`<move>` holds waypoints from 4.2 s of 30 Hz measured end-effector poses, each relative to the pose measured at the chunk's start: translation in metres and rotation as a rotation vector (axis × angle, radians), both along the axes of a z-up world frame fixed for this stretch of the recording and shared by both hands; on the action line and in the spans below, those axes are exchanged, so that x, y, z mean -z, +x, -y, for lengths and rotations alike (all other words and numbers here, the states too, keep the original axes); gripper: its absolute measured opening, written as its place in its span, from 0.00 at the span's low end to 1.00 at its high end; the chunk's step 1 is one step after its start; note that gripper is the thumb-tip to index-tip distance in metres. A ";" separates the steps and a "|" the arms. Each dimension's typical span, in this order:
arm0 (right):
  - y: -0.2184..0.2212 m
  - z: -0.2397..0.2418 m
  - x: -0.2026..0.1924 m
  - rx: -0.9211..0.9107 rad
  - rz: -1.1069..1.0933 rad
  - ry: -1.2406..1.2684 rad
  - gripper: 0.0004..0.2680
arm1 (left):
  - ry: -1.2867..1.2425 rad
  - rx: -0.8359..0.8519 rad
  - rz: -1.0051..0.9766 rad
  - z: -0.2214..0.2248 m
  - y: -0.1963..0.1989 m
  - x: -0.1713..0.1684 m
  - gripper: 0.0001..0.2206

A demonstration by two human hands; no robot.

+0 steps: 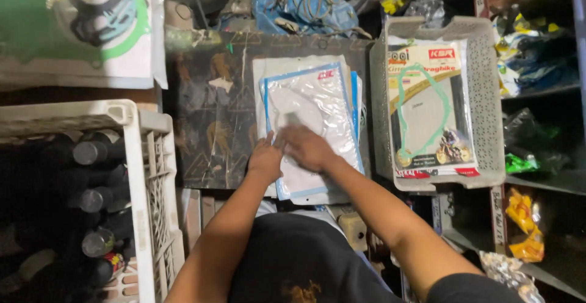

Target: Wiping dust off plastic-wrapped motorcycle gasket kits using a cleaning cloth.

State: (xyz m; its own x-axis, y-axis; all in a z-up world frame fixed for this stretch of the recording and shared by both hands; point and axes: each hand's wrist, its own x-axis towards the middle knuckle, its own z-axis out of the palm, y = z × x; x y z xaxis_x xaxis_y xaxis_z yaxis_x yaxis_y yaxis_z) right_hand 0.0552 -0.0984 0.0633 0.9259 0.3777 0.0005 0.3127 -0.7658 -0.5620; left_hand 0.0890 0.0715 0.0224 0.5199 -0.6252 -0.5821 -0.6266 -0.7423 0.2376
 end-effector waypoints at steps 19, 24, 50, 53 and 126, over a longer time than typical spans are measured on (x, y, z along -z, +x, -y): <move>0.046 0.001 0.031 -0.144 -0.073 -0.307 0.19 | -0.012 -0.016 -0.007 0.012 0.026 0.034 0.18; 0.070 0.016 0.033 0.844 -0.026 -0.279 0.24 | 0.056 -0.019 -0.180 0.009 0.034 0.014 0.34; 0.096 -0.001 0.044 0.766 -0.056 -0.343 0.24 | 0.061 -0.023 -0.242 0.013 0.035 0.034 0.31; 0.090 -0.020 0.037 0.451 -0.070 -0.382 0.22 | 0.055 -0.008 -0.206 0.014 0.036 0.025 0.21; 0.008 -0.051 0.012 0.210 -0.135 -0.315 0.18 | 0.010 -0.105 -0.106 0.005 0.016 0.047 0.17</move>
